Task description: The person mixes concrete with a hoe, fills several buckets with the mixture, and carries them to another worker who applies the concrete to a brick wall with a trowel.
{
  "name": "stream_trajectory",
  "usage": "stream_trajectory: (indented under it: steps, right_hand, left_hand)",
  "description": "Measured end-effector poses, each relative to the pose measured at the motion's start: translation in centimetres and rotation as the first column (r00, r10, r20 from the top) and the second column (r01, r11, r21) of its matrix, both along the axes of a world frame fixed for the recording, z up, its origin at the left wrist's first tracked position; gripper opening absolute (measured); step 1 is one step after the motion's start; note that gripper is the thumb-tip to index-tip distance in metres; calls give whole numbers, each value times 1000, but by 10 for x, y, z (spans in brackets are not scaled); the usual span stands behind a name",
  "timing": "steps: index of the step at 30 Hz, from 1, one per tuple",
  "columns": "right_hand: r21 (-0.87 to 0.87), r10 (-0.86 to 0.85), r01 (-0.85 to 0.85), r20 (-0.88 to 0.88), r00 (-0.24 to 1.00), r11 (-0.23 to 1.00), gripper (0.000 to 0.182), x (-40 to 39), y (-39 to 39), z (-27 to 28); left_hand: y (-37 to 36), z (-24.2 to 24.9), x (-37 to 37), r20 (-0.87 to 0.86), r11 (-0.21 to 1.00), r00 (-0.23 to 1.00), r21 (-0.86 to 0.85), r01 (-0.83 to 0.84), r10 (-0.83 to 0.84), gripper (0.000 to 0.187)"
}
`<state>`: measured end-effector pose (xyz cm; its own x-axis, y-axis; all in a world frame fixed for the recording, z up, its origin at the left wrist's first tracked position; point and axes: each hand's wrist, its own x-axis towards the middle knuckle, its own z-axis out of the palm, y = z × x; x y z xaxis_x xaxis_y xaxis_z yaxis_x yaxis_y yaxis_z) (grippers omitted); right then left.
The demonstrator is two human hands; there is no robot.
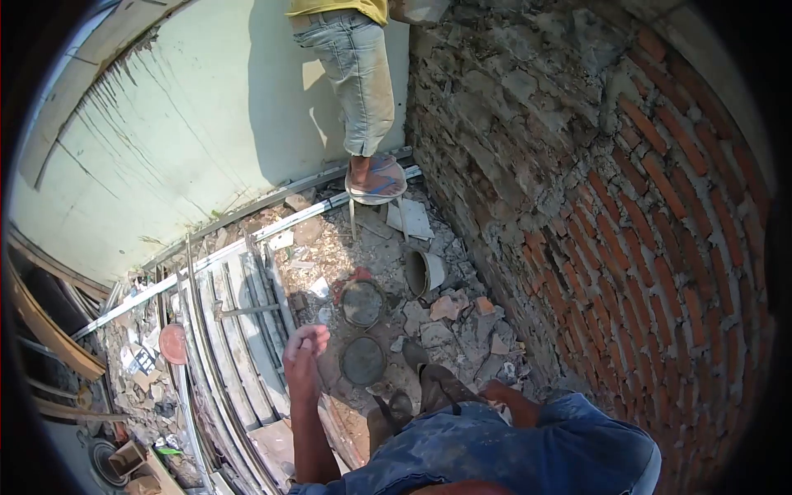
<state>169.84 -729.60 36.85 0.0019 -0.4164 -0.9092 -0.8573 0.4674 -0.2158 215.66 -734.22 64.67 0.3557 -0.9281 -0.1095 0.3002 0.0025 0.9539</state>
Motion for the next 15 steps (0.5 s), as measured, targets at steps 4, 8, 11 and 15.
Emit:
stream_trajectory:
  steps: [4,8,11,15]
  right_hand:
    - [-12,217,-217,92,972,976,34,-71,86,-10]
    - [-365,655,-775,-414,632,517,23,-109,100,3]
    - [-565,-16,-90,-180,984,820,20,-101,92,26]
    - [-478,-480,539,251,840,693,19,-67,85,30]
  left_hand:
    - [7,144,-34,123,661,979,-722,202,-164,38]
    - [68,245,-76,148,199,960,-960,197,-238,32]
    - [97,286,-118,53,-202,996,-979,36,-78,41]
    - [135,308,-156,-15,-364,995,-931,21,95,40]
